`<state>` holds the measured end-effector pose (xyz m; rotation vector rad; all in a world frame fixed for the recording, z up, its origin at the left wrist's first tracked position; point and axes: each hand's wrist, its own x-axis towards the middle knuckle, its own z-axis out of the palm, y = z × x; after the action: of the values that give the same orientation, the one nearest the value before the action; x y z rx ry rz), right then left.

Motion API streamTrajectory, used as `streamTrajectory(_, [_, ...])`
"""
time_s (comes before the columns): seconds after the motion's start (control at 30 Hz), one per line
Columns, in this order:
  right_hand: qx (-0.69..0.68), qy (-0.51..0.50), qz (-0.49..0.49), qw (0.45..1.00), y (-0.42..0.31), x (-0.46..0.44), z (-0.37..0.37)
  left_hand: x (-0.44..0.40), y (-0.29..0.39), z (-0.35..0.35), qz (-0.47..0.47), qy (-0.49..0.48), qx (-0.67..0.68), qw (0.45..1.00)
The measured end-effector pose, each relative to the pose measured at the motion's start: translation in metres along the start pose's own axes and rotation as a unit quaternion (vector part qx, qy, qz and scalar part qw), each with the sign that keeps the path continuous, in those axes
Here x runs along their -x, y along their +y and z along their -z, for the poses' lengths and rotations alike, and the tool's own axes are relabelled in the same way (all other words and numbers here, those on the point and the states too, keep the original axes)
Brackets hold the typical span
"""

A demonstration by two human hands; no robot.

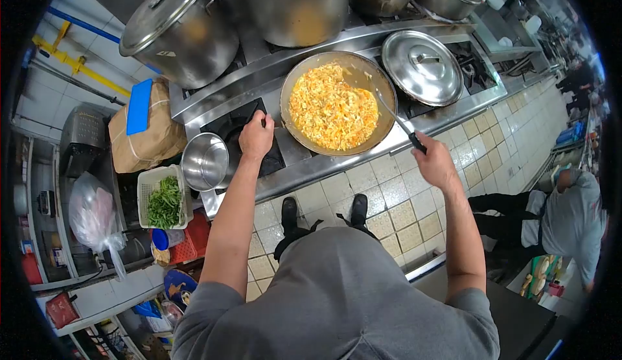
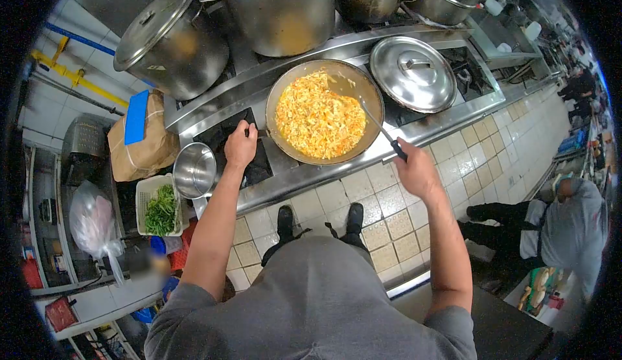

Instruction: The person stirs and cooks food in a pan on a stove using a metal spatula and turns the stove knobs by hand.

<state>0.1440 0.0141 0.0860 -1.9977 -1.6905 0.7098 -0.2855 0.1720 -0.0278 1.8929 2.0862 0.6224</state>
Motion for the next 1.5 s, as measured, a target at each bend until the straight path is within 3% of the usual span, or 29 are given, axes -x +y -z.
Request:
streamTrajectory(0.17, [0.131,0.047,0.045,0.989,0.047,-0.055,-0.016,-0.003,-0.008,-0.005,-0.012,0.004,0.004,1.0])
streamTrajectory(0.23, [0.108,0.02,0.02,0.994,0.062,-0.092,-0.039,-0.005,-0.001,0.004,-0.009,-0.012,-0.004,1.0])
streamTrajectory(0.3, [0.051,-0.12,0.099,0.987,0.066,-0.124,-0.063,-0.003,0.003,0.004,-0.006,-0.025,-0.01,1.0])
streamTrajectory(0.33, [0.049,-0.121,0.098,0.987,0.057,-0.126,-0.064,-0.003,0.004,0.003,-0.001,-0.02,-0.016,1.0])
streamTrajectory(0.4, [-0.136,-0.27,-0.138,0.943,0.04,-0.123,-0.058,-0.002,0.004,0.003,-0.003,-0.017,-0.025,1.0])
streamTrajectory(0.53, [-0.205,-0.19,-0.116,0.953,0.026,-0.077,-0.033,-0.003,0.006,0.001,0.005,-0.011,-0.009,1.0])
streamTrajectory(0.9, [-0.143,-0.123,-0.026,0.982,0.002,-0.005,0.02,-0.001,0.008,-0.001,0.04,-0.02,0.001,0.999])
streamTrajectory(0.97, [-0.052,-0.069,0.024,0.996,-0.006,0.006,0.025,-0.001,0.008,-0.001,0.046,-0.026,-0.007,0.999])
streamTrajectory(1.07, [-0.011,-0.042,0.019,0.999,-0.023,0.022,0.032,0.0,0.007,0.0,0.045,-0.027,-0.007,0.999])
streamTrajectory(1.3, [0.049,-0.033,0.011,0.998,-0.047,0.054,0.069,0.003,0.009,0.002,0.042,-0.03,0.003,0.999])
streamTrajectory(1.37, [0.106,-0.02,0.066,0.992,-0.046,0.061,0.071,0.003,0.005,0.0,0.031,-0.026,0.003,0.999])
streamTrajectory(1.5, [0.224,-0.051,0.039,0.973,-0.034,0.048,0.011,0.004,0.008,0.001,0.014,-0.021,-0.023,0.999])
